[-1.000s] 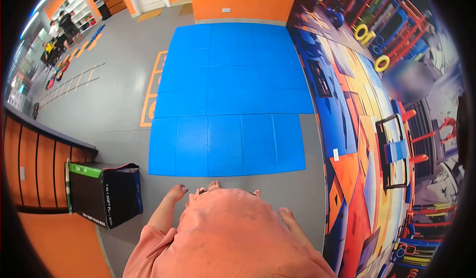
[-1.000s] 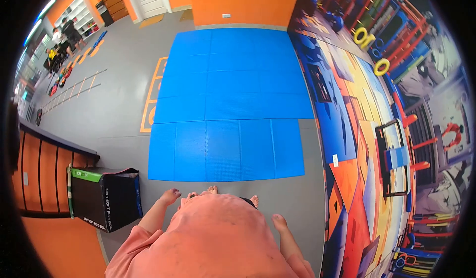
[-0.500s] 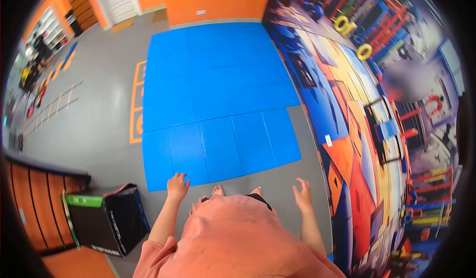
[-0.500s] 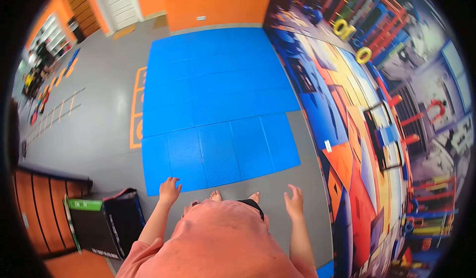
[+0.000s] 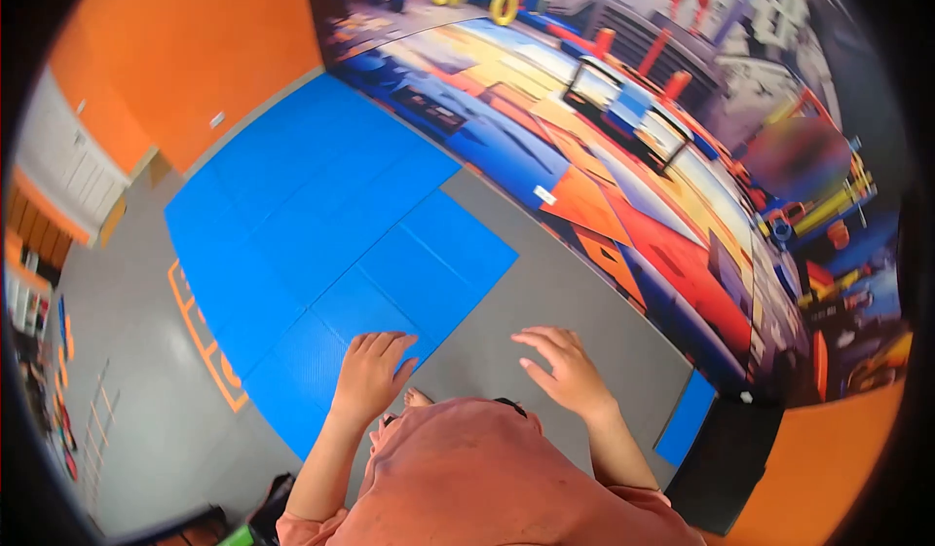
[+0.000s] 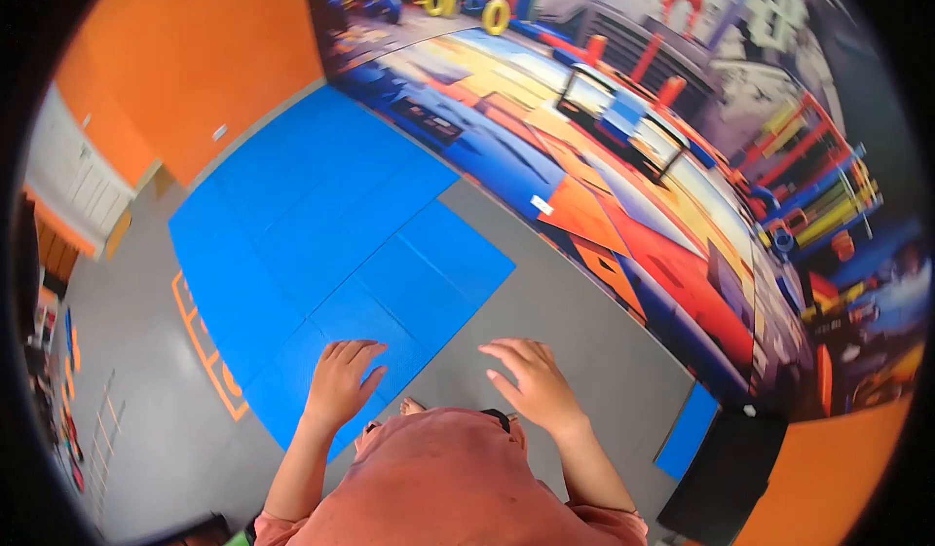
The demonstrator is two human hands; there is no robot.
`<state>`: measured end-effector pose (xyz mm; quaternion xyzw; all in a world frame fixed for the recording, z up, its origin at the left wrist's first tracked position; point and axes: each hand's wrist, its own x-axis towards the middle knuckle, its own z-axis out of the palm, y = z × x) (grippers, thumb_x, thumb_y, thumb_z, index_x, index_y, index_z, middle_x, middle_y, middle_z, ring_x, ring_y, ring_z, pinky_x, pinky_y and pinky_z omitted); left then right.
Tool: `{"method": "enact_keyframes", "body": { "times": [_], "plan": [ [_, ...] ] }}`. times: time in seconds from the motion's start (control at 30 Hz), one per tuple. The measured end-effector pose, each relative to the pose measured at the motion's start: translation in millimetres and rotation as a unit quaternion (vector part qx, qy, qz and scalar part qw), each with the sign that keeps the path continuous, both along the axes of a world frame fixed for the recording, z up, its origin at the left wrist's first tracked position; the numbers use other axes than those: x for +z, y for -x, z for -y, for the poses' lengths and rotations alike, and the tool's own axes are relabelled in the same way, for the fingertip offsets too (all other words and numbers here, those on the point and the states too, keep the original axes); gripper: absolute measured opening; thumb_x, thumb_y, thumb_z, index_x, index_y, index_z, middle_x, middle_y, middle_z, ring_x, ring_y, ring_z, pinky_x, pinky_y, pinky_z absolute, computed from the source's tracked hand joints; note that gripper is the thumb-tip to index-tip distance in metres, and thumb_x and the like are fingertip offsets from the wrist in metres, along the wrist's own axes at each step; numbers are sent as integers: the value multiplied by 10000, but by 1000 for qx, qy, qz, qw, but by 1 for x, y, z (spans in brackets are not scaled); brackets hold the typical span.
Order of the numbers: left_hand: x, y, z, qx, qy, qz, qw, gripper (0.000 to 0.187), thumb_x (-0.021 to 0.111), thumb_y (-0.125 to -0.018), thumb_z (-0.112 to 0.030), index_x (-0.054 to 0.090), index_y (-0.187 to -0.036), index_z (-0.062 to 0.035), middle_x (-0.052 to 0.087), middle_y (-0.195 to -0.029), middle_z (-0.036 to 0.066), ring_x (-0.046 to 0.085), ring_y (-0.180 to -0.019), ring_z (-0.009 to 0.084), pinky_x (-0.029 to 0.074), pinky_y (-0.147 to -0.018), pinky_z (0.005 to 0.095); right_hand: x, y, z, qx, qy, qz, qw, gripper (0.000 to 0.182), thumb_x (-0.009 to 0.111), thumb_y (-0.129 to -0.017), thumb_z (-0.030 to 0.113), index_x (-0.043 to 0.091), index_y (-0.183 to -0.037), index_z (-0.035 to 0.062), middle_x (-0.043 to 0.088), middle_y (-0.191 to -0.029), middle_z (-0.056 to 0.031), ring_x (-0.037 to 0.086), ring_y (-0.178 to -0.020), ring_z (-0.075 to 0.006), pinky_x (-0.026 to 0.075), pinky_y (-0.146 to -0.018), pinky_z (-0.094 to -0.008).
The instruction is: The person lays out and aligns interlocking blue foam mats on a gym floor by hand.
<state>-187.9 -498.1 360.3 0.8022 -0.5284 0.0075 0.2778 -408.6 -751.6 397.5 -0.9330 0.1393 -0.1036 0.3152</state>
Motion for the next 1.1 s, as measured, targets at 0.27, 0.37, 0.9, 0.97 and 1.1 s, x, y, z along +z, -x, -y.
{"method": "enact_keyframes", "body": {
  "times": [0.27, 0.37, 0.9, 0.97, 1.1],
  "plan": [
    [16, 117, 144, -164, 3, -49, 985, 267, 767, -938, -151, 733, -1194, -87, 759, -1156, 96, 696, -1099, 317, 509, -962, 461, 9, 158, 71, -95, 11, 37, 995, 342, 710, -1005, 190, 693, -1346, 155, 695, -1310, -60, 624, -1238, -270, 428, -1102, -436],
    [14, 167, 205, -229, -14, -64, 971, 267, 754, -945, -153, 727, -1200, -78, 753, -1157, 94, 693, -1093, 316, 507, -972, 459, 6, 227, 96, -144, 14, 41, 989, 334, 709, -1010, 202, 694, -1339, 147, 712, -1275, -61, 639, -1214, -273, 432, -1094, -435],
    [1, 381, 444, -512, -110, -55, 850, 277, 765, -914, -151, 748, -1183, -84, 760, -1150, 97, 683, -1094, 327, 511, -986, 446, -21, 458, 152, -415, -45, 61, 906, 330, 720, -999, 195, 716, -1325, 143, 757, -1191, -76, 672, -1174, -276, 445, -1097, -456],
    [-5, 392, 475, -540, -113, -53, 832, 266, 756, -933, -164, 741, -1185, -78, 758, -1150, 93, 684, -1088, 319, 503, -996, 447, -19, 470, 165, -443, -47, 59, 893, 331, 725, -997, 194, 717, -1325, 147, 758, -1187, -75, 674, -1171, -276, 445, -1097, -456],
    [1, 425, 543, -584, -127, -42, 801, 273, 746, -955, -177, 726, -1207, -74, 752, -1165, 94, 675, -1102, 317, 493, -1012, 456, -10, 493, 192, -501, -45, 46, 863, 323, 719, -994, 177, 700, -1313, 131, 749, -1194, -90, 676, -1172, -283, 440, -1087, -453]
  ]
}}
